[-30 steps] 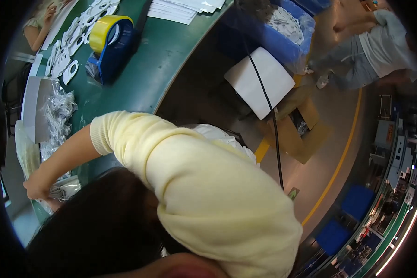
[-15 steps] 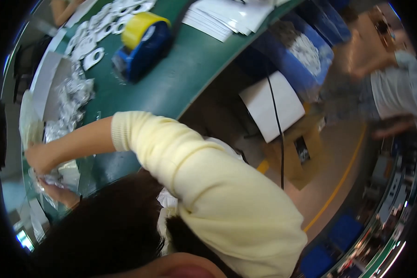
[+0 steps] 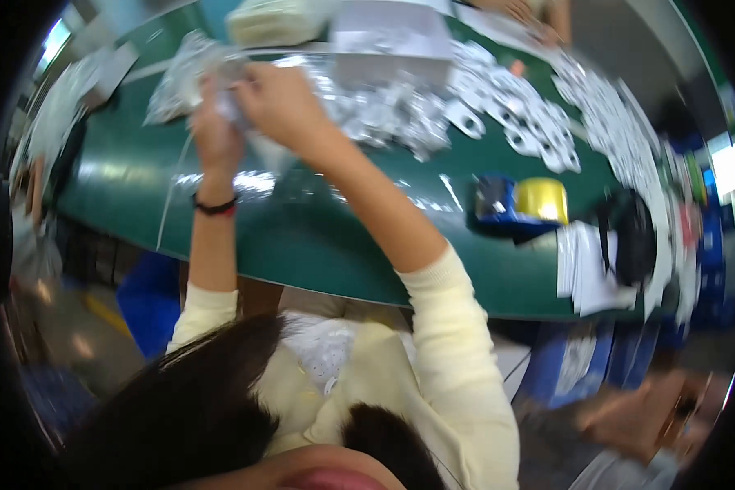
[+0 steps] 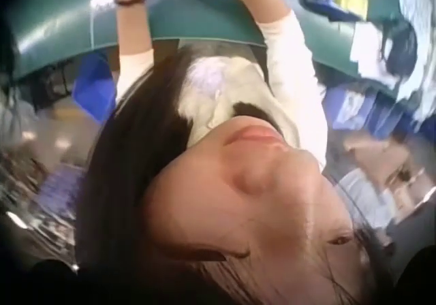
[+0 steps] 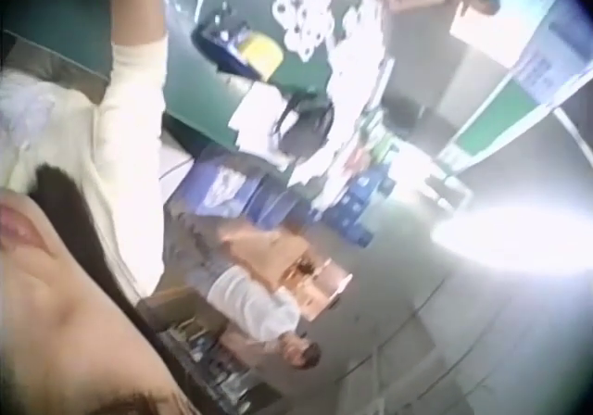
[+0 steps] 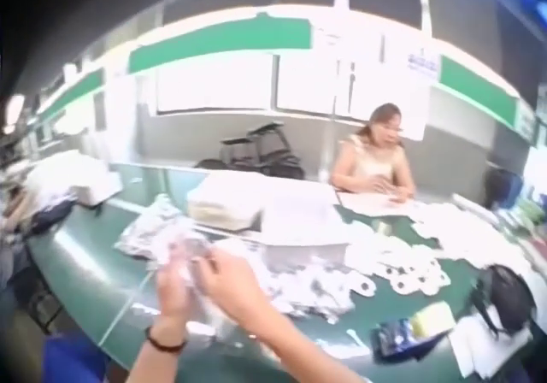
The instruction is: Manually placing small white components into plastic bags at a workstation.
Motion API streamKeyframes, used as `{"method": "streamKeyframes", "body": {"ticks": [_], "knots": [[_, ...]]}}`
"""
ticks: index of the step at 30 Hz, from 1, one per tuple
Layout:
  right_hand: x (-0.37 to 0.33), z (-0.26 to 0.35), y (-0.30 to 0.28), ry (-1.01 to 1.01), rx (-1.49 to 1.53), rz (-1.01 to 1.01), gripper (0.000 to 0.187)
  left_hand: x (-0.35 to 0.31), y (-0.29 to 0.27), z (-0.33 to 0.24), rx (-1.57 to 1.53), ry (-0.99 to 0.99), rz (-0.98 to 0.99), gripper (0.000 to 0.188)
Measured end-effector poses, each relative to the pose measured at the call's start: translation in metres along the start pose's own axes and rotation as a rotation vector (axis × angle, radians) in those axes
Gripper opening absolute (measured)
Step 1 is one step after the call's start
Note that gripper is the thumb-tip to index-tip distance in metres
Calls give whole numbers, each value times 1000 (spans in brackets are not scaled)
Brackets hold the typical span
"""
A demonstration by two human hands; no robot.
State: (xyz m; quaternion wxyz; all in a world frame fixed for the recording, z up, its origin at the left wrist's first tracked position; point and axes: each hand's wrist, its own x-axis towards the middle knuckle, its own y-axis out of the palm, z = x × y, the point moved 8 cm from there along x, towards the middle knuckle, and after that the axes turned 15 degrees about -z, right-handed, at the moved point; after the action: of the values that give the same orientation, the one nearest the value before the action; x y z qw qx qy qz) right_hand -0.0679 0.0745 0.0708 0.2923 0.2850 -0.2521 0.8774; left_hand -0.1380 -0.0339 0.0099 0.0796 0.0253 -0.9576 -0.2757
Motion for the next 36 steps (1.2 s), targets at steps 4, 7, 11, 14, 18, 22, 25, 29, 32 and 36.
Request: {"method": "streamKeyframes", "body": {"ticks": [4, 7, 11, 14, 18, 22, 25, 29, 32, 36], "knots": [[1, 4, 5, 95, -59, 75, 29, -6, 2, -4, -214, -191, 0, 35], [-1, -27, 13, 281, 14, 169, 28, -8, 4, 1, -318, -304, -5, 35], [-2, -41, 13, 484, 143, 186, 28, -3, 2, 9, -335, -390, 24, 37], [3, -59, 3, 603, 277, 155, 27, 13, -5, 18, -399, -406, 50, 40], [14, -72, -13, 702, 461, 56, 28, 54, -32, 28, -303, -413, -128, 41], [24, -71, -35, 702, 537, -15, 30, 108, -62, 43, -18, -306, -174, 40], [27, -67, -40, 700, 566, -39, 31, 160, -96, 66, 316, -134, -167, 40], [29, -73, -56, 642, 494, -43, 30, 156, -85, 66, 942, -158, 20, 47], [32, -61, -43, 541, 413, 51, 28, 170, -92, 53, 1387, 190, 129, 50], [30, -45, -40, 410, 346, 68, 25, 122, -56, 6, 1756, 856, -120, 68]]}}
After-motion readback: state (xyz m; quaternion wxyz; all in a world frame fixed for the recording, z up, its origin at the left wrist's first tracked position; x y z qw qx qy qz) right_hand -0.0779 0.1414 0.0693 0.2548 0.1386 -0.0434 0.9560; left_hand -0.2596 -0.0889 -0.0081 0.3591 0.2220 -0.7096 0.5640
